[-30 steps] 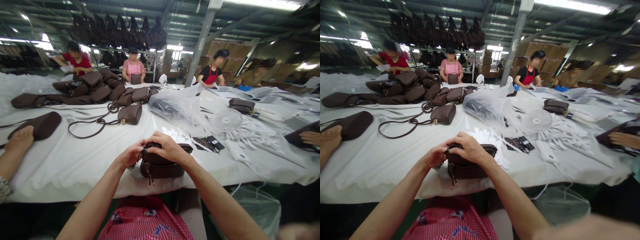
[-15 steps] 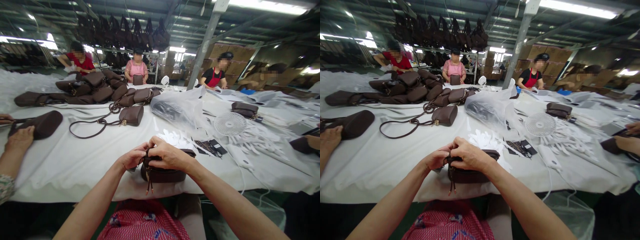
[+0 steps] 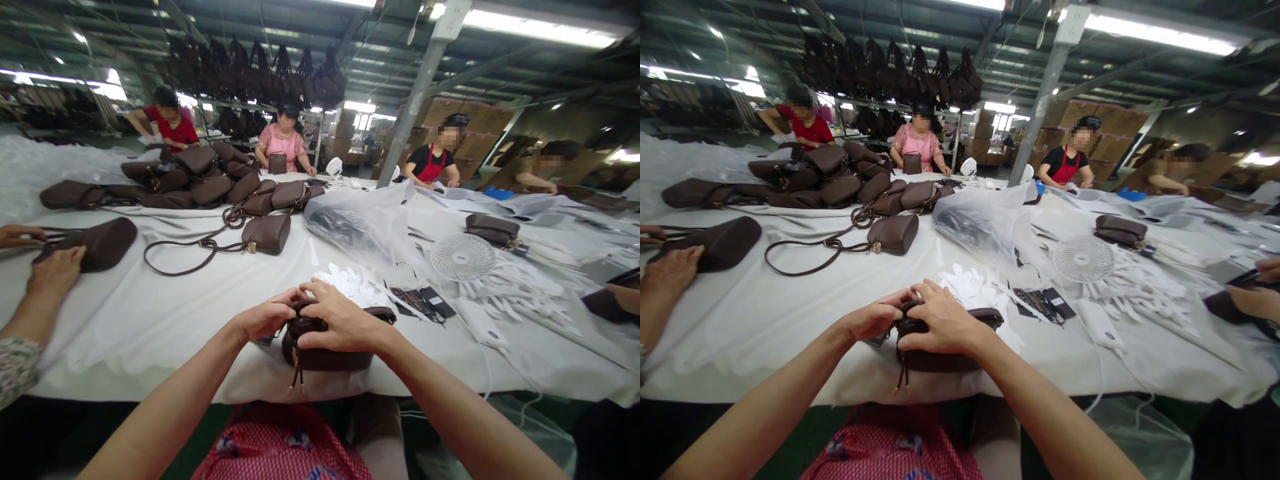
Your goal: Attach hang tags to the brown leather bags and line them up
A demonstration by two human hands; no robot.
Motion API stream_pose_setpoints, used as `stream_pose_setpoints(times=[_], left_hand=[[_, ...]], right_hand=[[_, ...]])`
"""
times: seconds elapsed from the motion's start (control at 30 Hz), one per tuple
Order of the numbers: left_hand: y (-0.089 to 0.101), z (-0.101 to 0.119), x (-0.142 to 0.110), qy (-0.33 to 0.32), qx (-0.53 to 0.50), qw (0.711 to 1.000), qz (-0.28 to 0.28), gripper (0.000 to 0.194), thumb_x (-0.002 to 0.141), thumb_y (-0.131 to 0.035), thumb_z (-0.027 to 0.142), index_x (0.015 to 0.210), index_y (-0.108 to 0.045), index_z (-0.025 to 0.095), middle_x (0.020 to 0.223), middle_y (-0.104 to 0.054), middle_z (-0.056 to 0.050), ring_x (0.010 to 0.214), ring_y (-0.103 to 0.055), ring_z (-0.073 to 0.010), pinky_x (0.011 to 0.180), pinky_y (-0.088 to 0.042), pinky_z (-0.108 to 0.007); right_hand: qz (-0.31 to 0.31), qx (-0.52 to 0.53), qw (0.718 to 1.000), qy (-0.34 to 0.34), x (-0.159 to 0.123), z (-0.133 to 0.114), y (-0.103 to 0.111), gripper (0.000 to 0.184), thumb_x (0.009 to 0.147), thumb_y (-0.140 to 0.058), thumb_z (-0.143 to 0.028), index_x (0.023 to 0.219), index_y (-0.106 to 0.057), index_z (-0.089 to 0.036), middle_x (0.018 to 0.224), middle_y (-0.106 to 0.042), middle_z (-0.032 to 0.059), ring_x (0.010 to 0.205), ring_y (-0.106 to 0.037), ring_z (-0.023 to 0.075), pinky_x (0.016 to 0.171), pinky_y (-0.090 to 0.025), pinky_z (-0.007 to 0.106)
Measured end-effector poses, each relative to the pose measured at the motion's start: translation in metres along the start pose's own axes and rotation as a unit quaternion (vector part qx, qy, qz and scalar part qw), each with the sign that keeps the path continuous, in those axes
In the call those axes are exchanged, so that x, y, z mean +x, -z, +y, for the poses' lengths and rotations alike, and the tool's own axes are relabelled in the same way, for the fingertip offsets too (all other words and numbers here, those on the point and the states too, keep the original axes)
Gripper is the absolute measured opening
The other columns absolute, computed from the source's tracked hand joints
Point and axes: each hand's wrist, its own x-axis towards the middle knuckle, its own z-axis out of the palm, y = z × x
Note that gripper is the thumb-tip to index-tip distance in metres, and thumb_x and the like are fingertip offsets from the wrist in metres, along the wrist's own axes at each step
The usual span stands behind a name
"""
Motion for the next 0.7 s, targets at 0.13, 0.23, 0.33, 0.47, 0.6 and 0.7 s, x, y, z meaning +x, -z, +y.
stream_pose_setpoints(times=[0.13, 0.23, 0.33, 0.47, 0.6, 0.7], left_hand=[[0.003, 0.002, 0.002, 0.006, 0.008, 1.000, -0.002, 0.040, 0.064, -0.056, 0.015, 0.104, -0.055, 0.019, 0.109, -0.055, -0.004, 0.100, -0.050, -0.0200, 0.087, -0.035, -0.030], [0.004, 0.005, 0.003, 0.013, 0.016, 1.000, 0.005, 0.038, 0.065, -0.058, 0.017, 0.103, -0.055, 0.018, 0.105, -0.055, -0.004, 0.095, -0.049, -0.0189, 0.085, -0.035, -0.030], [0.001, 0.008, 0.004, 0.025, 0.043, 0.999, 0.012, 0.037, 0.066, -0.058, 0.015, 0.103, -0.054, 0.020, 0.103, -0.054, -0.002, 0.096, -0.048, -0.0185, 0.087, -0.035, -0.031], [-0.004, 0.013, 0.004, 0.030, 0.093, 0.995, 0.007, 0.043, 0.065, -0.054, 0.012, 0.108, -0.051, 0.022, 0.110, -0.053, -0.002, 0.106, -0.047, -0.0196, 0.095, -0.035, -0.035], [-0.009, 0.017, 0.004, -0.003, 0.195, 0.981, -0.011, 0.050, 0.064, -0.049, 0.010, 0.113, -0.050, 0.021, 0.118, -0.051, -0.003, 0.119, -0.041, -0.0223, 0.106, -0.029, -0.039], [-0.011, 0.022, 0.006, -0.028, 0.270, 0.962, -0.006, 0.053, 0.062, -0.046, 0.008, 0.112, -0.053, 0.021, 0.118, -0.053, -0.002, 0.120, -0.041, -0.0233, 0.109, -0.026, -0.039]], right_hand=[[-0.124, 0.097, 0.987, -0.006, 0.016, 0.012, 0.012, 0.028, 0.091, -0.048, -0.021, 0.068, -0.063, -0.018, 0.095, -0.056, 0.0055, 0.098, -0.049, 0.0212, 0.093, -0.043, 0.041], [-0.174, 0.176, 0.969, -0.010, 0.023, 0.018, 0.014, 0.035, 0.092, -0.039, -0.016, 0.060, -0.052, -0.018, 0.076, -0.050, 0.0011, 0.081, -0.048, 0.0164, 0.086, -0.043, 0.034], [-0.124, 0.226, 0.965, -0.051, 0.020, 0.017, 0.009, 0.033, 0.092, -0.047, -0.029, 0.063, -0.054, -0.017, 0.086, -0.049, 0.0025, 0.090, -0.047, 0.0174, 0.087, -0.041, 0.033], [-0.080, 0.247, 0.964, -0.065, 0.012, 0.017, 0.004, 0.028, 0.087, -0.059, -0.031, 0.064, -0.059, -0.016, 0.090, -0.049, 0.0026, 0.098, -0.047, 0.0190, 0.091, -0.039, 0.034], [-0.084, 0.233, 0.969, -0.003, 0.009, 0.026, 0.008, 0.010, 0.084, -0.062, -0.024, 0.081, -0.068, -0.017, 0.095, -0.055, 0.0024, 0.098, -0.051, 0.0181, 0.092, -0.041, 0.033], [-0.067, 0.194, 0.978, 0.039, 0.006, 0.029, 0.009, 0.010, 0.087, -0.059, -0.019, 0.092, -0.068, -0.017, 0.107, -0.056, 0.0050, 0.105, -0.052, 0.0188, 0.097, -0.042, 0.036]])
